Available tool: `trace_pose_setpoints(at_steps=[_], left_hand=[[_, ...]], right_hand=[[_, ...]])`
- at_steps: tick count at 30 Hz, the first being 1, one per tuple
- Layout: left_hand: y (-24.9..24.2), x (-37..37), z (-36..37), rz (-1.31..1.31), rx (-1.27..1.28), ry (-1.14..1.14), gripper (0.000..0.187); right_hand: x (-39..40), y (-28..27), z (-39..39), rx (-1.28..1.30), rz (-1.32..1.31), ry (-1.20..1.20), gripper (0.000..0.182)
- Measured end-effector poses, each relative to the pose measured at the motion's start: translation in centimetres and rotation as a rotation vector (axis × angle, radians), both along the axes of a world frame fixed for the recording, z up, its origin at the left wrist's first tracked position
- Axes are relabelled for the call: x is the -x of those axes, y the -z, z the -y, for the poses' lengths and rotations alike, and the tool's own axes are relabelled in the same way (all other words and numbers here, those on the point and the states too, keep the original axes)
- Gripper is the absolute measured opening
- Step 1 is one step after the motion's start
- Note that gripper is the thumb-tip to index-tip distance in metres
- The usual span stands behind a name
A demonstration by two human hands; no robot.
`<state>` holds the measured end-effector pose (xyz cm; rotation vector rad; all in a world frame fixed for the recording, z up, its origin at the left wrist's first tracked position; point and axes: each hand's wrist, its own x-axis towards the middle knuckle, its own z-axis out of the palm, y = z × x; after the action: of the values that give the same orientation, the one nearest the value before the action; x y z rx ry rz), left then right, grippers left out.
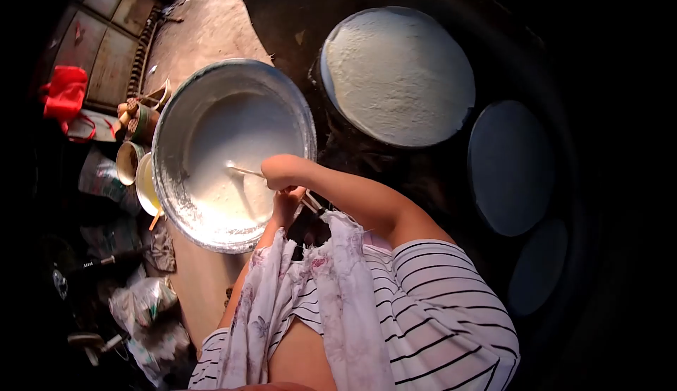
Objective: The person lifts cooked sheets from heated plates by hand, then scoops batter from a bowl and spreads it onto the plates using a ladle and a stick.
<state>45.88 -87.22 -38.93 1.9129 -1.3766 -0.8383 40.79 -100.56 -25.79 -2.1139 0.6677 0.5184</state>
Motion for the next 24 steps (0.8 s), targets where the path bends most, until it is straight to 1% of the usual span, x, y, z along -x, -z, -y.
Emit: trace_pose_setpoints(at_steps=[2,5,8,9,10,12,13,14,15,16,17,18,19,20,21,23,24], left_hand=[[4.0,-0.9,-0.6,0.134,-0.203,0.065,0.034],[0.1,0.5,0.6,-0.162,-0.307,-0.198,0.057],[-1.8,0.9,0.6,-0.404,-0.224,-0.173,0.067],[-1.1,0.8,1.0,-0.256,-0.217,-0.173,0.058],[-2.1,1.1,2.2,-0.210,-0.257,-0.170,0.056],[-0.8,0.1,3.6,-0.270,-0.333,-0.186,0.054],[2.3,-0.5,3.8,-0.198,-0.383,-0.152,0.067],[1.3,0.0,4.0,-0.123,-0.396,-0.194,0.081],[-1.7,0.5,4.9,-0.021,-0.544,-0.199,0.091],[-3.9,0.9,5.1,-0.018,-0.640,-0.185,0.084],[-4.0,1.1,4.4,0.060,-0.653,-0.164,0.080],[-4.2,1.1,3.4,0.139,-0.668,-0.134,0.076],[-4.1,0.3,2.0,0.188,-0.646,-0.145,0.070],[-4.4,-1.3,0.3,0.206,-0.689,-0.108,0.069],[-2.6,-3.2,-2.4,0.315,-0.684,-0.103,0.066],[-4.8,-7.6,-6.8,0.293,-0.661,-0.132,0.063],[-5.4,-9.9,-8.5,0.220,-0.560,-0.140,0.061]], right_hand=[[2.4,0.7,-0.6,0.043,0.102,0.069,0.014],[5.5,0.6,-1.0,0.128,0.170,0.281,0.018],[6.9,0.8,-1.0,0.175,0.096,0.277,0.025],[7.2,0.4,-1.1,0.168,0.109,0.283,0.025],[7.4,0.2,-1.1,0.157,0.129,0.305,0.024],[7.8,-0.8,-1.2,0.140,0.149,0.346,0.024],[8.4,-0.7,-1.1,0.105,0.187,0.381,0.025],[8.9,-2.3,-0.6,0.016,0.147,0.408,0.026],[9.5,-2.5,-0.5,0.063,0.189,0.406,0.026],[9.6,-1.2,-0.5,0.087,0.246,0.448,0.026],[9.2,-0.5,-0.4,0.122,0.218,0.418,0.024],[9.0,1.8,-0.5,0.187,0.235,0.395,0.023],[8.7,1.8,-0.6,0.203,0.174,0.379,0.023],[8.5,1.7,-0.5,0.228,0.112,0.366,0.022],[8.7,1.6,-0.5,0.235,0.110,0.367,0.022],[9.5,1.3,-0.7,0.231,0.098,0.375,0.021],[9.9,1.3,-0.4,0.230,0.062,0.358,0.019]])
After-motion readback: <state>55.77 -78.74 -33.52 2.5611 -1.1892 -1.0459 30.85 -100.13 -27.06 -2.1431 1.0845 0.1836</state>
